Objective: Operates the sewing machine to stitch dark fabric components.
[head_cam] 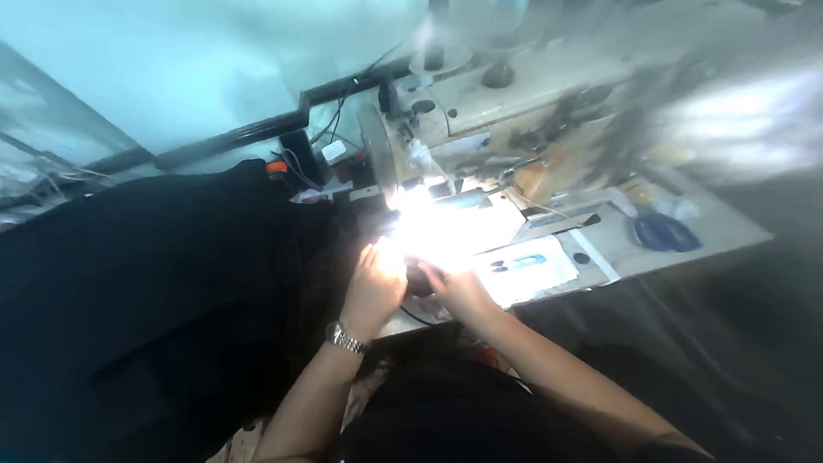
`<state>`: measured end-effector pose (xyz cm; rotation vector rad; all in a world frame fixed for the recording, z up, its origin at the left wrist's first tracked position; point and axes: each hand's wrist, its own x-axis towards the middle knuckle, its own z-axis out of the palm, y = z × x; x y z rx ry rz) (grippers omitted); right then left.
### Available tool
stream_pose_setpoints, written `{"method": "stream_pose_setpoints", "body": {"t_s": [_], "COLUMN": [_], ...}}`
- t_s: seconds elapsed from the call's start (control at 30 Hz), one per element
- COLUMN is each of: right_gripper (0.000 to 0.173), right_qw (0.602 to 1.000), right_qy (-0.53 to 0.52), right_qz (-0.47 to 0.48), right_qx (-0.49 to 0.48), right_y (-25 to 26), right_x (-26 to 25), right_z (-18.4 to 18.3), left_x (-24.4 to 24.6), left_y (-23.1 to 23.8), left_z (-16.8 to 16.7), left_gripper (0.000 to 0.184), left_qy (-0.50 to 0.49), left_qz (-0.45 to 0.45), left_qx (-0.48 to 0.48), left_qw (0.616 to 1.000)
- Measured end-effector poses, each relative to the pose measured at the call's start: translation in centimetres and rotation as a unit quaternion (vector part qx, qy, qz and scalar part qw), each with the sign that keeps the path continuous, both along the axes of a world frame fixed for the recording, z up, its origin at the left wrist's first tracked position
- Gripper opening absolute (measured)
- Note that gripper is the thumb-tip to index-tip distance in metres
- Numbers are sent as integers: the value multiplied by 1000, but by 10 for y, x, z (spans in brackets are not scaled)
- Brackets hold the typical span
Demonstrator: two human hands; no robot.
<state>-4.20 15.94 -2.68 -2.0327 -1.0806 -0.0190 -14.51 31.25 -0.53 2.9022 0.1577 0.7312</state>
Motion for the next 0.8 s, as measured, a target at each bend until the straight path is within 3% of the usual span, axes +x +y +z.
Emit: {"method": "stream_pose_setpoints", "body": {"t_s": [0.1,0.3,0.43,0.53,0.63,0.7,0.8], "right_gripper": [28,27,30,32,21,18,17], "right_qw": [1000,1000,993,977,977,968,964], "right_qy": [-25,-26,-5,-56,-193,-232,-206], "right_qz": [-1,5,38,52,50,89,169], "right_qx": [19,7,-110,-200,-83,-31,-18], "right_y": [11,10,3,0,-2,-8,-39], "right_x": [9,16,16,20,25,23,-2], "right_z": [-2,4,29,51,36,27,23], "left_x": [14,2,-16,-39,-59,-65,-70], "left_y": [27,37,23,5,-23,-34,-42], "left_z": [-8,16,16,44,69,67,53], "left_gripper": [30,38,23,38,47,50,48], "left_qy": [-31,61,147,93,77,100,56], "left_qz": [-3,-61,-74,-145,-322,-340,-304], "left_qx": [-42,-5,72,-21,-146,-117,-93], "left_qw": [999,996,984,985,932,928,946]}}
